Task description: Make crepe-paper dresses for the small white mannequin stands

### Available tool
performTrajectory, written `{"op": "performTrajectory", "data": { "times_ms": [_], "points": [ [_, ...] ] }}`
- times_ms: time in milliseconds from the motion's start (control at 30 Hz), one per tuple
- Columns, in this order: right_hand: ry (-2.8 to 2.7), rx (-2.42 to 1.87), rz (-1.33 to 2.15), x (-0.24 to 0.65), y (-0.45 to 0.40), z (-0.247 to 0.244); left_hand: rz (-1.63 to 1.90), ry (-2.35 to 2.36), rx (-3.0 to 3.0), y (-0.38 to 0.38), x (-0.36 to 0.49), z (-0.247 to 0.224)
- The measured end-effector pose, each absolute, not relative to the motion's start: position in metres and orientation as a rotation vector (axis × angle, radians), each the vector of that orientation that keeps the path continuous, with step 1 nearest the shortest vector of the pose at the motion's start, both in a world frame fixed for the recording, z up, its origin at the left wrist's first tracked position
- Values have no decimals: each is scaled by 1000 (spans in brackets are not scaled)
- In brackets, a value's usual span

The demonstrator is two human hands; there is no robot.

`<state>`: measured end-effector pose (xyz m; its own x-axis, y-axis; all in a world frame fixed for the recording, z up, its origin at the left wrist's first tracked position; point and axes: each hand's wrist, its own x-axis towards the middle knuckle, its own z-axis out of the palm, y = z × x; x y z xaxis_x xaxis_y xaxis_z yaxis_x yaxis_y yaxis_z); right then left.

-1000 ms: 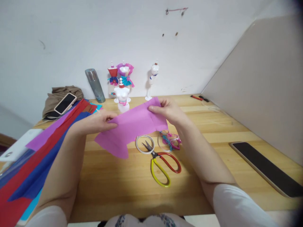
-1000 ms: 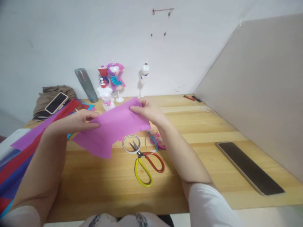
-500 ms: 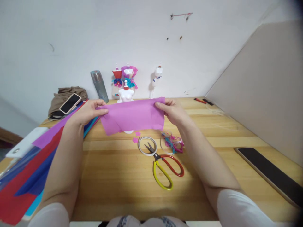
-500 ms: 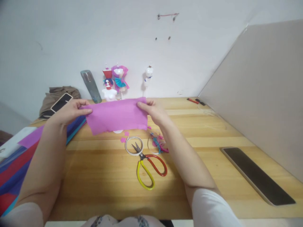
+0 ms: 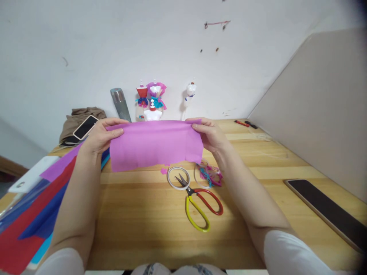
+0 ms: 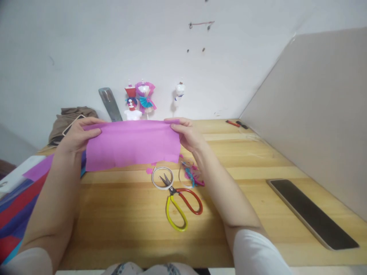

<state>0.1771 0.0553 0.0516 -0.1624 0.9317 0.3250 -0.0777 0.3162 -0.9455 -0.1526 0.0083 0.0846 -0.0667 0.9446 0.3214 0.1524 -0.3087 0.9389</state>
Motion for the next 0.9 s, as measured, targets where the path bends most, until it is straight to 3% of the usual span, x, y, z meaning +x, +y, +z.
{"op": "performTrajectory", "data": {
  "times_ms": [100,200,767,900],
  "points": [
    [-1266,-718,1404,178,55,53,1503,1183,1520,11,-157,80],
    [-1234,-693,1467,179,55,53,1540,1163,1532,14,-162,75],
    [-1323,-726,1472,181,52,57,1332,858,1701,13,-165,76],
    [-1376,-826,1300,175,52,54,1337,1059,1759,20,-165,72]
  ]
}}
